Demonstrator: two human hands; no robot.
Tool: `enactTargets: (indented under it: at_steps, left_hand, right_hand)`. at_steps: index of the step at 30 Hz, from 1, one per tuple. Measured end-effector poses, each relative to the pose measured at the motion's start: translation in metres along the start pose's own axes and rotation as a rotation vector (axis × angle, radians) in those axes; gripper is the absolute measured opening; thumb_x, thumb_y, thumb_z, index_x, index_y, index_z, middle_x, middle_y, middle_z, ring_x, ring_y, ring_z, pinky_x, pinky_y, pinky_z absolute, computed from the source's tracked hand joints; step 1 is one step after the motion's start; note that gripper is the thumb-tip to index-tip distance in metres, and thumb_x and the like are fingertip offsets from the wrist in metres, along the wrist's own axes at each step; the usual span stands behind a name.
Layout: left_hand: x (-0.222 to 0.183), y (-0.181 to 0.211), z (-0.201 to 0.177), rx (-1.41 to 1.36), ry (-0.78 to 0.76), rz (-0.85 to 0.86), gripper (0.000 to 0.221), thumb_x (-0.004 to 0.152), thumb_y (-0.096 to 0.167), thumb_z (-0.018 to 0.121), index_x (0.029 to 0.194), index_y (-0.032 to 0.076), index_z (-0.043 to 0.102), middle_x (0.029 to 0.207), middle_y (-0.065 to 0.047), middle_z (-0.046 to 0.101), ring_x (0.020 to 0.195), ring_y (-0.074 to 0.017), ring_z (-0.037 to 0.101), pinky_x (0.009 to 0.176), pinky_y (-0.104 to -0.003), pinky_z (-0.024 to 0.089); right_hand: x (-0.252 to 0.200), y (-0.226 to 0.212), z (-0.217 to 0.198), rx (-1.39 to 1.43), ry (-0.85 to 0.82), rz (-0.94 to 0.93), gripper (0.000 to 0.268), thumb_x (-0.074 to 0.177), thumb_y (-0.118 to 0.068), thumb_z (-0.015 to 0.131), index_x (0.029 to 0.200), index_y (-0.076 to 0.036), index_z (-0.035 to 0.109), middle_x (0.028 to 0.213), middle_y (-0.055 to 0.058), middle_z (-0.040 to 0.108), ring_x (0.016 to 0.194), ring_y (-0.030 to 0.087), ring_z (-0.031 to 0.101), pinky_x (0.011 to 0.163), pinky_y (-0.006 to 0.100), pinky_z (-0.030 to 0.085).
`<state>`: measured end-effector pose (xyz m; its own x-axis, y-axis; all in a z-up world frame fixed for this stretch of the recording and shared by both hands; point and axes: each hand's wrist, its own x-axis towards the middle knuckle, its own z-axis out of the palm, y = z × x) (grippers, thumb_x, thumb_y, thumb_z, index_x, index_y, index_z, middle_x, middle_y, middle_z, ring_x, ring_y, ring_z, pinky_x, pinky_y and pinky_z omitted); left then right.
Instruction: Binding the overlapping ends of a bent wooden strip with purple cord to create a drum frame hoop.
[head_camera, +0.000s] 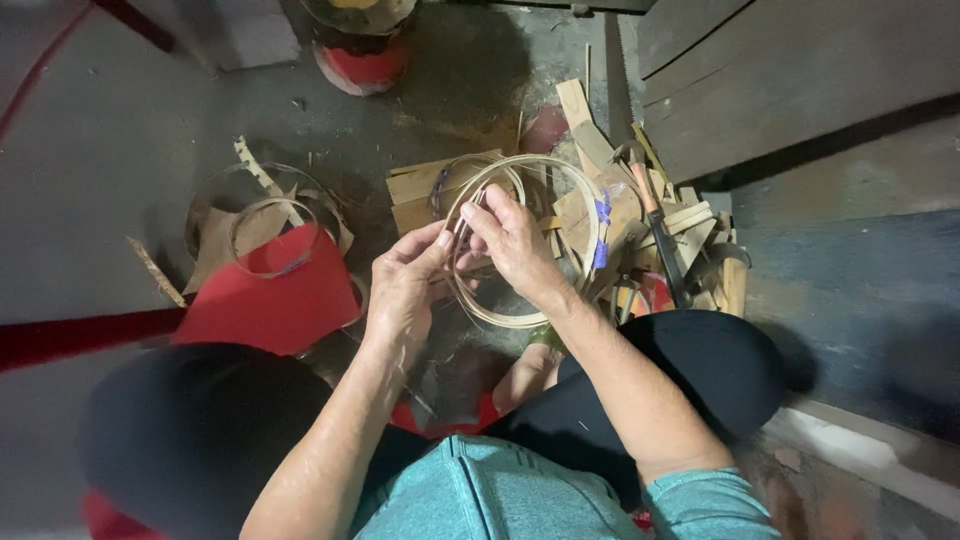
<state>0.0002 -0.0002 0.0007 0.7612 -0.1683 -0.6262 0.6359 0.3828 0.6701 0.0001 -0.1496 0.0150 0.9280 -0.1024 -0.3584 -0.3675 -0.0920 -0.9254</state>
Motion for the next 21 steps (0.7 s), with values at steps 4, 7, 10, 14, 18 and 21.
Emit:
enactTargets:
  at_steps: [4,7,10,14,18,21]
  left_hand:
    - [0.006,-0.004,-0.004,-0.033,-0.009,0.002,0.034,0.087,0.016,0.081,0.117,0.002,0.075,0.094,-0.015,0.075,0.078,-0.0339,0.078,0.061,-0.050,0.068]
    - [0.009,-0.004,-0.006,0.029,0.008,0.055,0.032,0.088,0.015,0.080,0.116,0.002,0.076,0.093,-0.014,0.075,0.077,-0.0308,0.077,0.062,-0.050,0.067]
    - [0.000,0.003,0.000,0.069,0.016,0.064,0.032,0.085,0.017,0.084,0.114,0.005,0.078,0.094,-0.012,0.074,0.080,-0.0248,0.076,0.067,-0.046,0.067]
    - [0.001,0.003,-0.001,0.151,0.005,0.151,0.036,0.083,0.018,0.086,0.116,0.006,0.078,0.093,-0.011,0.075,0.080,-0.0175,0.072,0.068,-0.040,0.067]
    - [0.014,-0.004,-0.011,0.408,-0.044,0.317,0.039,0.079,0.016,0.090,0.115,0.008,0.078,0.090,-0.011,0.076,0.081,-0.0128,0.069,0.065,-0.035,0.066]
    - [0.000,0.010,-0.007,0.520,-0.029,0.338,0.038,0.079,0.012,0.090,0.114,0.004,0.078,0.091,-0.015,0.077,0.080,-0.0158,0.071,0.068,-0.034,0.064]
  right_hand:
    - [-0.006,0.001,0.004,-0.049,-0.056,-0.027,0.022,0.104,-0.028,0.060,0.098,-0.007,0.062,0.069,0.014,0.066,0.058,0.024,0.075,0.054,0.032,0.063]
    - [-0.001,0.023,0.007,0.010,-0.100,-0.044,0.027,0.106,-0.026,0.062,0.122,-0.004,0.064,0.094,0.029,0.071,0.058,0.024,0.075,0.052,0.035,0.066]
    - [-0.009,0.001,0.006,0.082,-0.091,-0.018,0.023,0.102,-0.024,0.064,0.093,-0.003,0.061,0.066,0.017,0.064,0.055,0.025,0.074,0.049,0.031,0.064]
    - [-0.004,0.003,0.006,0.093,-0.088,-0.051,0.023,0.103,-0.022,0.062,0.091,-0.003,0.062,0.066,0.018,0.064,0.053,0.024,0.073,0.049,0.032,0.064]
    - [0.001,0.019,0.004,0.142,-0.095,-0.051,0.023,0.104,-0.018,0.061,0.093,0.002,0.065,0.074,0.025,0.066,0.060,0.027,0.074,0.048,0.039,0.066]
    - [-0.002,0.011,0.005,0.161,-0.081,0.010,0.024,0.102,-0.021,0.064,0.090,0.000,0.066,0.075,0.021,0.069,0.062,0.019,0.070,0.050,0.036,0.067]
